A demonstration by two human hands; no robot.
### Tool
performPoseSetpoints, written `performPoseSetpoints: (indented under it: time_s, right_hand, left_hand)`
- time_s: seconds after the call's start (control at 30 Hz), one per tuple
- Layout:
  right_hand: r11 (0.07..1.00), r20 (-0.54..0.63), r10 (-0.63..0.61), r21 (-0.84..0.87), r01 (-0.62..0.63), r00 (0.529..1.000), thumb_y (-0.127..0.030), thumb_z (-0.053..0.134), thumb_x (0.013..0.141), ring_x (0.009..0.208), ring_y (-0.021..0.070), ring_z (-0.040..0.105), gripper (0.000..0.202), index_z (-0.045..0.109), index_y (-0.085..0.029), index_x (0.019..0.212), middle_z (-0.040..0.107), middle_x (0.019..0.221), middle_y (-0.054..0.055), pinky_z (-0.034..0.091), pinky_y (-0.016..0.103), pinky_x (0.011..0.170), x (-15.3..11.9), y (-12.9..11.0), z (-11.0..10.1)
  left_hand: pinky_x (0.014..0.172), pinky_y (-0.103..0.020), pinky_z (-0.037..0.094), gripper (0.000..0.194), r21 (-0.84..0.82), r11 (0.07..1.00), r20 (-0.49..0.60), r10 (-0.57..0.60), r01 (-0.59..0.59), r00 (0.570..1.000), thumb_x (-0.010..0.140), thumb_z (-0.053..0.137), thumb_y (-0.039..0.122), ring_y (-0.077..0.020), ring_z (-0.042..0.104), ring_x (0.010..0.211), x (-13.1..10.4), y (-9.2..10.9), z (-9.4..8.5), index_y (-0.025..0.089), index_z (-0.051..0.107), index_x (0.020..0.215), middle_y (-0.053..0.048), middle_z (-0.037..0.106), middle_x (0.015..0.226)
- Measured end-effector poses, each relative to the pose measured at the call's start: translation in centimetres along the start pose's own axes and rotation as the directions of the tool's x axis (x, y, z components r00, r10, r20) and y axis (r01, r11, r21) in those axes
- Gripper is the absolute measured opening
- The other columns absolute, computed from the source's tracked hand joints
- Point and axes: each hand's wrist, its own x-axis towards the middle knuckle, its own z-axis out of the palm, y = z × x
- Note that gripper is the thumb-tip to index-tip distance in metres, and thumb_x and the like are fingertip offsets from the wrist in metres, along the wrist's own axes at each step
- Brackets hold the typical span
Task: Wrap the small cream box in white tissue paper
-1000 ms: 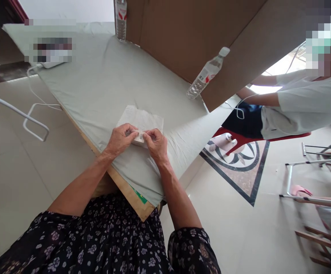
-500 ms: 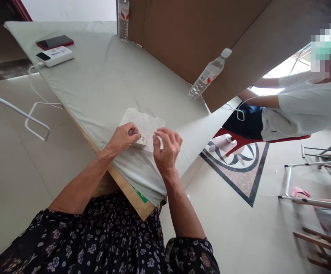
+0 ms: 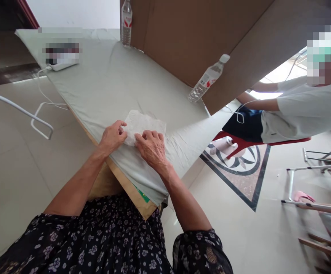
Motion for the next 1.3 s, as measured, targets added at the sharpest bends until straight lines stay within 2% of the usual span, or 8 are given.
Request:
performPoseSetpoints:
  time_s: [0.3,0.5,0.67,0.77,0.9,1.03,1.2,1.3]
  right_hand:
    - [0.988,0.156,-0.099,-0.099,0.115,0.983,-0.036,0.055,0.105,0.099,0.0267,0.051,0.021,0.070,-0.023,0.113,0.068,0.110,0.011,0.029,0.040,0.083,1.2,0.1,-1.8]
    - [0.987,0.159,-0.124,-0.084,0.139,0.980,-0.036,0.052,0.106,0.101,0.0270,0.051,0.023,0.069,-0.023,0.115,0.067,0.111,0.011,0.029,0.039,0.083,1.3,0.4,-1.7]
    - [0.987,0.173,-0.133,-0.061,0.145,0.976,-0.036,0.052,0.106,0.102,0.0268,0.051,0.024,0.070,-0.022,0.114,0.068,0.111,0.012,0.029,0.039,0.083,1.5,0.4,-1.8]
    - [0.988,0.187,-0.136,-0.045,0.147,0.973,-0.035,0.054,0.105,0.102,0.0271,0.052,0.023,0.071,-0.021,0.112,0.069,0.111,0.012,0.029,0.039,0.083,1.8,0.4,-2.1]
    - [0.990,0.202,-0.128,-0.032,0.137,0.971,-0.034,0.053,0.105,0.104,0.0281,0.055,0.024,0.071,-0.020,0.112,0.070,0.112,0.014,0.031,0.039,0.085,2.1,0.3,-2.1]
    - [0.998,0.177,-0.069,0.006,0.069,0.982,-0.030,0.054,0.103,0.109,0.0303,0.056,0.036,0.061,-0.014,0.134,0.071,0.121,0.016,0.034,0.040,0.089,1.9,0.1,-1.8]
    - [0.997,0.160,0.006,0.073,-0.018,0.987,-0.031,0.055,0.099,0.112,0.0332,0.058,0.055,0.048,-0.005,0.148,0.069,0.128,0.021,0.038,0.043,0.094,1.5,-0.2,-1.5]
    - [0.988,0.135,0.028,0.147,-0.048,0.990,-0.026,0.058,0.093,0.112,0.0333,0.059,0.061,0.047,-0.003,0.149,0.071,0.126,0.021,0.039,0.045,0.097,1.1,-0.1,-1.7]
  left_hand:
    - [0.098,-0.039,0.052,0.066,0.310,0.933,0.039,-0.205,0.183,0.978,0.087,0.061,0.051,-0.0308,0.070,0.110,-0.4,0.5,-2.1,0.012,0.061,0.141,-0.015,0.075,0.119]
    - [0.086,-0.036,0.051,0.053,0.346,0.920,0.044,-0.210,0.182,0.977,0.082,0.066,0.056,-0.0319,0.069,0.105,0.6,0.1,-1.4,0.016,0.072,0.115,-0.014,0.077,0.105]
    - [0.061,-0.030,0.036,0.024,0.270,0.951,0.135,-0.190,0.148,0.972,0.077,0.065,0.043,-0.0181,0.055,0.065,0.5,0.5,-1.5,0.020,0.063,0.071,0.000,0.060,0.064]
    - [0.059,-0.029,0.031,0.020,0.161,0.983,0.120,-0.112,0.092,0.987,0.075,0.062,0.032,-0.0133,0.044,0.059,-0.1,1.4,-1.5,0.020,0.053,0.061,0.004,0.051,0.058]
    - [0.060,-0.027,0.036,0.014,-0.016,0.998,0.081,-0.061,0.063,0.995,0.071,0.061,0.028,-0.0123,0.046,0.061,-0.6,2.7,-0.8,0.020,0.053,0.063,0.004,0.053,0.061]
    - [0.060,-0.026,0.041,0.010,-0.194,0.976,0.109,-0.074,0.094,0.991,0.070,0.059,0.029,-0.0132,0.052,0.063,-0.7,3.6,0.4,0.019,0.059,0.072,0.003,0.057,0.065]
    - [0.063,-0.027,0.043,0.014,-0.145,0.987,0.091,-0.056,0.069,0.994,0.070,0.057,0.029,-0.0138,0.055,0.065,-0.6,4.7,1.4,0.018,0.063,0.075,0.001,0.064,0.069]
    - [0.070,-0.029,0.047,0.023,-0.100,0.995,0.147,0.006,0.009,0.989,0.073,0.055,0.032,-0.0170,0.061,0.075,-0.8,5.4,1.1,0.016,0.069,0.082,-0.003,0.070,0.078]
